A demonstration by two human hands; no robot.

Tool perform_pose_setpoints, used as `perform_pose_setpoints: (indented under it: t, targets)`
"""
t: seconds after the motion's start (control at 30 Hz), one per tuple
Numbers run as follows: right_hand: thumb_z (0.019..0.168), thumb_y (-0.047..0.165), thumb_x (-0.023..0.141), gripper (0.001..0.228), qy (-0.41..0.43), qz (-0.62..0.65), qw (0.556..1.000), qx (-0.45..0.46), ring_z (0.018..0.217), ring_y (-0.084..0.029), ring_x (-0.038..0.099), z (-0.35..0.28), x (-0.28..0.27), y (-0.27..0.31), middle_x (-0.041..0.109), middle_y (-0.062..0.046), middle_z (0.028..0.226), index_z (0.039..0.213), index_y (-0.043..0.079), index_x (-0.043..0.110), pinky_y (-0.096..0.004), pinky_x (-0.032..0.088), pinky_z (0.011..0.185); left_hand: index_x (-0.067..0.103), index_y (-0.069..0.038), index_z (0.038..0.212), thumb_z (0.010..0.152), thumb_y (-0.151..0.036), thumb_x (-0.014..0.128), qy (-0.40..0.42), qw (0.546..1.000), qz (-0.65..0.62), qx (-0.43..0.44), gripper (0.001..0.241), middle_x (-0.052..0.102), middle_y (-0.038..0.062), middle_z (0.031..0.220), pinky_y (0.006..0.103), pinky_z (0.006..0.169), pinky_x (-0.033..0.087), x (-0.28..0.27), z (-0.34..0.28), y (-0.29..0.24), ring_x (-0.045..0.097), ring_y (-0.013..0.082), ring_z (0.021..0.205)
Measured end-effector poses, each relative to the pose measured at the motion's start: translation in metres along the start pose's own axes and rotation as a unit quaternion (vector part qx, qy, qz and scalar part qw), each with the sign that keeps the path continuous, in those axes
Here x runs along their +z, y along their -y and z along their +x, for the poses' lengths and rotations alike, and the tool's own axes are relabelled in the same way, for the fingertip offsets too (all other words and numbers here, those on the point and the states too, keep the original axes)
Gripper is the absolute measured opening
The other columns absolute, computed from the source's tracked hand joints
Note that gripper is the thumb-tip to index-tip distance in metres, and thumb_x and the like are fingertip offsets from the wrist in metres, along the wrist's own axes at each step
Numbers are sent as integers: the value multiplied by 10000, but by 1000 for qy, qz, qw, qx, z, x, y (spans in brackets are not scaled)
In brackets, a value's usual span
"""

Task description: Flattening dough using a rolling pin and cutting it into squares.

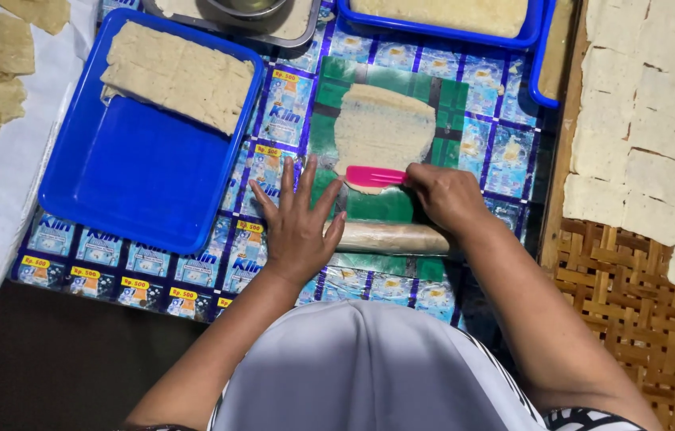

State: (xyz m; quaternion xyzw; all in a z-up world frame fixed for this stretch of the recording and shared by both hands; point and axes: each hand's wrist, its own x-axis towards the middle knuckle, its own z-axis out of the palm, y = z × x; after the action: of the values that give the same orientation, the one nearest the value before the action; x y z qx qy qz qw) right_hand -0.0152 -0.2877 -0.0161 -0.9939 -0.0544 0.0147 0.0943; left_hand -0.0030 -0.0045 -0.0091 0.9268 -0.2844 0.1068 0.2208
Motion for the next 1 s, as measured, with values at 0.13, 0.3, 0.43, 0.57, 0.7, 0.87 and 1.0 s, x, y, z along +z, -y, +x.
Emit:
perform_pose_setpoints:
  t: [0.13,0.3,0.43,0.57,0.7,0.87,1.0]
  targets:
    - [1007,429,525,168,183,62,979,58,977,-366,719,1,-20,22,743,-99,907,1078,305,613,-517,566,866,643,-229,1307,961,-373,684,-32,999,5,14,377,538,139,1451,835,1102,-23,15,-1,10,449,391,1422]
    - [966,303,581,180,250,233,931,128,1005,-425,703,-11,-14,15,759,-182,899,1056,171,662,-528,535,901,599,-191,1327,915,-637,658,-32,998,-33,31,609,546,103,1385,798,1149,44,12,-14,12,518,338,1332]
    - [996,116,559,117,203,557,777,211,418,-66,369,-28,-6,-10,494,6,532,890,83,595,-177,272,374,605,-170,1305,922,-648,617,-33,994,-61,86,613,579,107,1317,728,1184,138,-2,-23,10,567,324,1261]
    - [1036,128,558,92,97,647,716,243,377,-89,336,-40,-6,-27,441,-35,563,966,69,557,-218,279,328,608,-181,1296,909,-673,604,-24,993,-61,101,626,595,91,1295,686,1196,163,-4,-29,9,585,295,1231]
    - [1048,231,610,126,-10,404,856,322,570,-226,597,-45,20,-42,639,-56,664,993,118,607,-360,448,485,585,-188,1346,844,-671,666,16,990,-63,128,701,602,80,1290,653,1175,250,-3,-26,13,601,284,1213]
    - [1067,307,555,170,-56,126,931,339,922,-482,693,-50,2,-6,703,-208,958,1124,147,565,-587,553,775,603,-195,1286,743,-522,810,62,986,-38,152,666,645,48,1101,596,1148,323,-1,-28,22,641,257,1081]
    - [983,350,582,174,75,103,979,160,970,-374,710,-53,-11,47,702,-91,1001,1108,234,617,-524,588,808,616,-201,1241,737,-474,821,79,982,-40,164,608,653,39,1051,589,1150,323,-3,-31,23,642,251,1050]
